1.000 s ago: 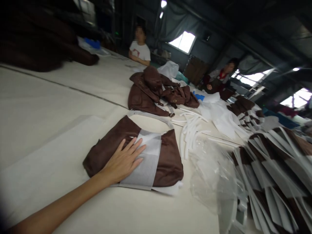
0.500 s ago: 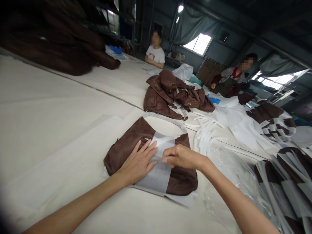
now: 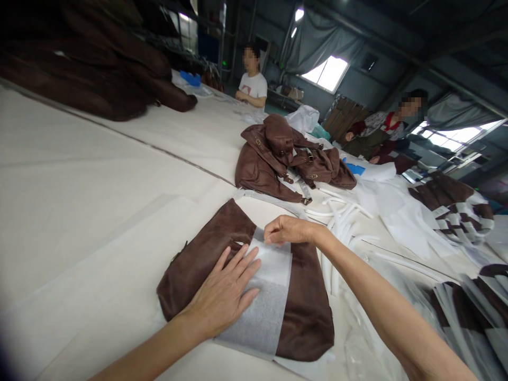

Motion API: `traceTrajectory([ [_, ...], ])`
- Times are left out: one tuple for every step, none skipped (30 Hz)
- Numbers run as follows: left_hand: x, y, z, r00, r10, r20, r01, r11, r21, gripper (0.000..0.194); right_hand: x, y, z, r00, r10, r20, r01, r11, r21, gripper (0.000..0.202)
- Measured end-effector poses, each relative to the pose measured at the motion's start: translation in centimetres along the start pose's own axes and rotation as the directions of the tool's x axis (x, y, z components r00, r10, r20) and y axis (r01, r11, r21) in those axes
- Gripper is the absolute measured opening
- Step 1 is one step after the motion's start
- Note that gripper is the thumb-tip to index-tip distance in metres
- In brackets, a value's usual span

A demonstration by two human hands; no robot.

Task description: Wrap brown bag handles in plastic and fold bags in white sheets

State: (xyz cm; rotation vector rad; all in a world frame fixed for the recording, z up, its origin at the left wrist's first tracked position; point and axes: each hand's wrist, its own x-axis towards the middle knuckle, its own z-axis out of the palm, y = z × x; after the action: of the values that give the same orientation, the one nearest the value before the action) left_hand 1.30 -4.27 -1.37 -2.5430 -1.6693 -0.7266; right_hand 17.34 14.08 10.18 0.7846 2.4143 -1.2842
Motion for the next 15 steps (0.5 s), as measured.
traceTrajectory([
  [0.0,0.0,0.0,1.0,-0.004,0.005,0.004,1.0,-0.005,0.05,-0.5,0.1,0.3,1.0,-0.006,-0.026,0.009,0.994,0.109,0.024],
  [0.0,0.0,-0.1,1.0,-0.003,0.009,0.003,1.0,-0.005,0.05,-1.1,0.3,0.7,0.997,-0.017,-0.071,0.033,0.972,0.232,0.027],
  [0.1,0.0,-0.1,1.0,0.0,0.013,0.0,1.0,-0.003,0.05,-1.6,0.4,1.3,0.991,-0.033,-0.129,0.077,0.93,0.359,0.029],
  [0.1,0.0,-0.1,1.0,0.004,0.014,-0.004,1.0,0.002,0.05,-2.0,0.6,2.0,0.979,-0.055,-0.194,0.142,0.869,0.474,0.029],
  [0.0,0.0,-0.1,1.0,0.01,0.014,-0.01,1.0,0.007,0.05,-2.4,0.8,2.9,0.962,-0.087,-0.259,0.223,0.797,0.561,0.029],
  [0.0,0.0,0.0,1.0,0.015,0.009,-0.015,1.0,0.012,0.049,-2.7,0.9,3.8,0.938,-0.123,-0.323,0.31,0.712,0.63,0.027],
  [0.0,-0.1,0.1,1.0,0.02,0.002,-0.02,1.0,0.016,0.049,-3.0,0.9,4.8,0.911,-0.156,-0.381,0.391,0.617,0.683,0.026],
  [0.0,-0.1,0.2,1.0,0.024,-0.009,-0.024,1.0,0.02,0.049,-3.1,0.8,5.8,0.883,-0.186,-0.431,0.46,0.523,0.717,0.024],
  [0.0,-0.1,0.3,0.999,0.027,-0.022,-0.026,0.999,0.024,0.049,-3.1,0.5,6.8,0.855,-0.208,-0.475,0.515,0.441,0.735,0.023],
  [-0.1,-0.2,0.4,0.999,0.032,-0.034,-0.031,0.999,0.03,0.049,-3.1,0.2,7.7,0.825,-0.219,-0.521,0.564,0.37,0.738,0.023],
  [-0.1,-0.3,0.5,0.998,0.038,-0.046,-0.036,0.999,0.036,0.049,-3.0,-0.3,8.5,0.794,-0.222,-0.565,0.607,0.305,0.734,0.023],
  [-0.1,-0.4,0.7,0.998,0.044,-0.055,-0.042,0.998,0.043,0.049,-2.8,-1.0,9.2,0.763,-0.217,-0.609,0.647,0.244,0.723,0.024],
  [-0.1,-0.4,0.8,0.997,0.051,-0.061,-0.048,0.998,0.05,0.05,-2.7,-1.8,9.9,0.728,-0.205,-0.655,0.686,0.182,0.705,0.025],
  [-0.1,-0.5,0.9,0.996,0.054,-0.066,-0.051,0.997,0.056,0.05,-2.6,-2.7,10.5,0.689,-0.191,-0.699,0.723,0.119,0.681,0.026],
  [-0.1,-0.6,1.1,0.996,0.059,-0.069,-0.055,0.997,0.059,0.05,-2.7,-3.8,11.0,0.65,-0.175,-0.739,0.756,0.053,0.652,0.026],
])
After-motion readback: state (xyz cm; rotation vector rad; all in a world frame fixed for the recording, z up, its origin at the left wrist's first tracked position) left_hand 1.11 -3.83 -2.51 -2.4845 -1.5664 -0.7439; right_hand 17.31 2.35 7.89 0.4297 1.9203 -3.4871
